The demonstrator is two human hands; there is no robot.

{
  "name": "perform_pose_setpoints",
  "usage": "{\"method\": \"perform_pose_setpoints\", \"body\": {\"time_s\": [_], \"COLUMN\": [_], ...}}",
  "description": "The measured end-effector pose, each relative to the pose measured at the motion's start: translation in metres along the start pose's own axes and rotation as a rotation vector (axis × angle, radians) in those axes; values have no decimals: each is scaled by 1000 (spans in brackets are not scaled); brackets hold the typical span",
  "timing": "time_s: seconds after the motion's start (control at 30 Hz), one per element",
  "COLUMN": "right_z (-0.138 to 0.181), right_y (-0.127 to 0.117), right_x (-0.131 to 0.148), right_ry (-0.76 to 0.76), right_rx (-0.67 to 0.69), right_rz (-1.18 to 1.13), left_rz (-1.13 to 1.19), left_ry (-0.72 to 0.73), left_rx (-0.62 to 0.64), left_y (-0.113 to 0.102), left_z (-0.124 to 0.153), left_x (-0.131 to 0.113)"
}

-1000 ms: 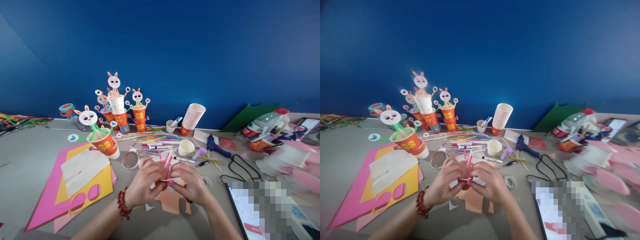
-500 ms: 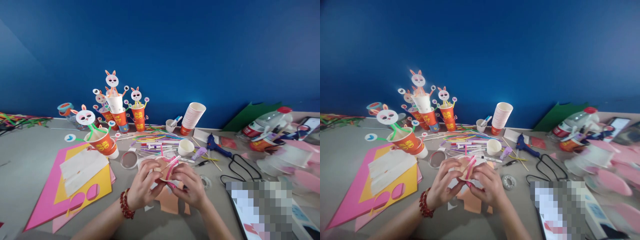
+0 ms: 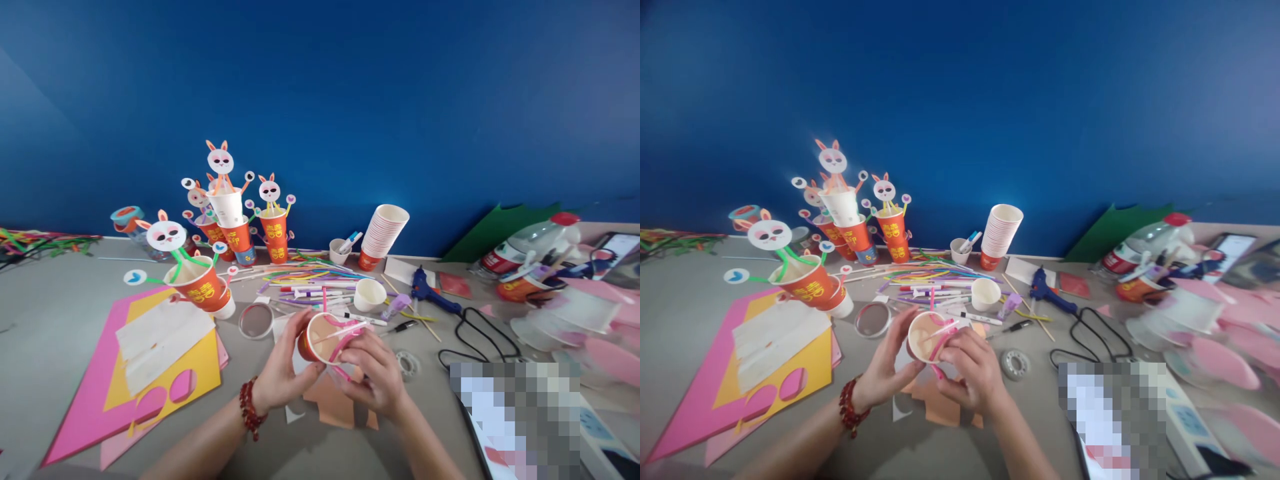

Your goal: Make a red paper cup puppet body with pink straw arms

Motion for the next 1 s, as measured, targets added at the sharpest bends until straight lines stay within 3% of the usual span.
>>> {"method": "perform_pose_setpoints", "body": {"time_s": [0.37,0.67,1.0], "right_z": [7,7,1], "right_y": [-2,0,-6], "right_x": [-4,-7,-4], "right_ry": [61,103,88], "right_rx": [-26,74,22], "right_rz": [-13,-36,-35], "left_rz": [-235,-347,-248], "left_ry": [13,81,58], "left_rx": [24,56,40], "left_y": [4,1,-1], "left_z": [-3,-4,-3], "left_x": [-3,-4,0]}}
Point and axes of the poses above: each hand's wrist, its own z-axis away from the middle knuckle, its own y-axis out of the palm, x = y × z, the point moved 5 cm from there along -z, towards the middle knuckle, and after that the axes turned 13 degrees about z, right-handed, at the moved point
